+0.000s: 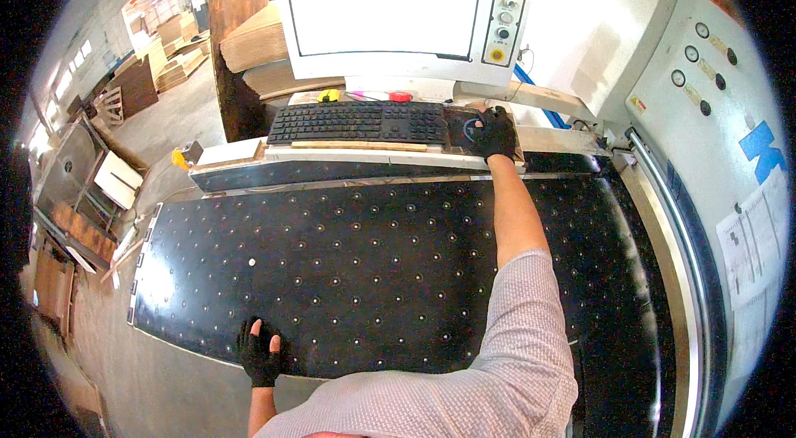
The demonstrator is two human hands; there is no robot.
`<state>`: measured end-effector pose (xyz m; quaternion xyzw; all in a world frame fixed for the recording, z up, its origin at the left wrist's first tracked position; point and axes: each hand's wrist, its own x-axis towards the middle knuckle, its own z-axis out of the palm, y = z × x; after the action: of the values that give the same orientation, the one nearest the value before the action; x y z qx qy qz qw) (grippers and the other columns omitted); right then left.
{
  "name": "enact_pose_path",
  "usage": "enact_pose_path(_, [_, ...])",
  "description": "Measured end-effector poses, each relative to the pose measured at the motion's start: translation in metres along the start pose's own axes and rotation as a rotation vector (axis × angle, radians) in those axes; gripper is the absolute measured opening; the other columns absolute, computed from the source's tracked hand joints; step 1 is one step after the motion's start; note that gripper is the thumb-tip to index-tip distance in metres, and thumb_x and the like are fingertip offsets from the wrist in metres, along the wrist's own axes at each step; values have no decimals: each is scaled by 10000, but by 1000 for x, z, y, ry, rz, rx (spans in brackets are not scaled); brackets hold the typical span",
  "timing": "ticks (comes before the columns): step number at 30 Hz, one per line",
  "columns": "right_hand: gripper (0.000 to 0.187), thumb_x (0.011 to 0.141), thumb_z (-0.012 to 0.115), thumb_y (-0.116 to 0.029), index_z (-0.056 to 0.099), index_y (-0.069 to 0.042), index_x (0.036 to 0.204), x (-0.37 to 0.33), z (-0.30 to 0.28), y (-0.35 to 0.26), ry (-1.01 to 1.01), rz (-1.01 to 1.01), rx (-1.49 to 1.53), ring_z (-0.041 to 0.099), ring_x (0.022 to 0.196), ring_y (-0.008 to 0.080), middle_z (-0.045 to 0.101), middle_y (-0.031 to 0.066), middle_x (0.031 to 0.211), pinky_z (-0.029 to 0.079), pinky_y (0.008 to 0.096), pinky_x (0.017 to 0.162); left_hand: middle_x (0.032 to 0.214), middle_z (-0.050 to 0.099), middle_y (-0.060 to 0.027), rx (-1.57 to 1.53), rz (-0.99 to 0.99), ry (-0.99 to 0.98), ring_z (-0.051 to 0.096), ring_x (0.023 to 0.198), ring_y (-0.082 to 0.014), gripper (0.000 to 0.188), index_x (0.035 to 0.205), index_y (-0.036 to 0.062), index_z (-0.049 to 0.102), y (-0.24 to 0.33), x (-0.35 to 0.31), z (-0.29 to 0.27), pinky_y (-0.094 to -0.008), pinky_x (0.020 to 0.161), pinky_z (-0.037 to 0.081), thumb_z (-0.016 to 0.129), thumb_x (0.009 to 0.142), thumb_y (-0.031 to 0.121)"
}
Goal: The person uses a computer mouse to select settings on a monitor, presses buttons on a control panel, and manually slides large wood panels onto the bed of a heavy industrial cutting machine.
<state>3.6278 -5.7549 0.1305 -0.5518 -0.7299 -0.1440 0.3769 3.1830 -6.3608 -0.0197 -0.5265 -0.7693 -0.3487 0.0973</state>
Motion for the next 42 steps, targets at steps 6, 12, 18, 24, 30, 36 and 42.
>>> enact_pose_path(6, [486, 887, 739, -280, 629, -219, 1357, -2, 1, -4, -16, 46, -53, 615, 1179, 401, 608, 145, 1305, 518, 508, 1002, 1349, 649, -238, 30, -9, -33, 571, 1284, -453, 575, 1340, 17, 641, 1, 1, -4, -535, 1126, 414, 736, 930, 409])
enact_pose_path(12, [481, 895, 738, -292, 630, -222, 1359, -6, -9, -9, -12, 46, -24, 620, 1177, 409, 601, 157, 1315, 529, 510, 990, 1365, 630, -257, 27, -29, -46, 567, 1283, -455, 589, 1340, 11, 634, 5, 2, -6, -531, 1125, 408, 728, 934, 429])
enact_pose_path(18, [434, 877, 747, -256, 671, -136, 1287, 0, -7, -4, -87, 69, 29, 593, 1246, 392, 599, 193, 1349, 506, 484, 1041, 1355, 650, -228, 7, -59, -45, 567, 1312, -443, 628, 1326, 24, 636, 0, 0, -3, -546, 1137, 393, 732, 914, 488])
enact_pose_path(24, [473, 864, 744, -236, 656, -159, 1322, -3, -16, -12, -66, 43, 63, 611, 1186, 391, 608, 179, 1269, 523, 487, 999, 1341, 659, -227, 13, -18, -18, 580, 1297, -440, 608, 1313, 19, 642, 0, 1, -2, -540, 1130, 402, 737, 909, 462])
enact_pose_path(30, [489, 859, 736, -283, 658, -200, 1334, -5, -27, -19, -11, 91, -13, 632, 1174, 375, 628, 151, 1275, 539, 490, 983, 1352, 654, -225, -16, -32, -21, 582, 1290, -440, 616, 1315, 18, 642, 0, 2, -2, -536, 1125, 408, 751, 895, 455])
enact_pose_path(36, [429, 845, 746, -313, 687, -173, 1246, -8, -22, -19, -27, 105, -48, 647, 1139, 360, 641, 137, 1231, 552, 493, 944, 1356, 647, -231, -2, -28, -36, 581, 1274, -449, 617, 1314, 8, 638, -1, 2, -2, -532, 1120, 413, 731, 919, 472])
enact_pose_path(42, [398, 780, 762, -286, 721, -151, 1152, -7, -33, -33, -47, 161, -55, 673, 1102, 371, 673, 145, 1220, 559, 487, 951, 1351, 648, -236, 17, 7, -15, 572, 1281, -449, 590, 1309, 1, 641, 2, 2, -5, -527, 1117, 416, 714, 944, 458])
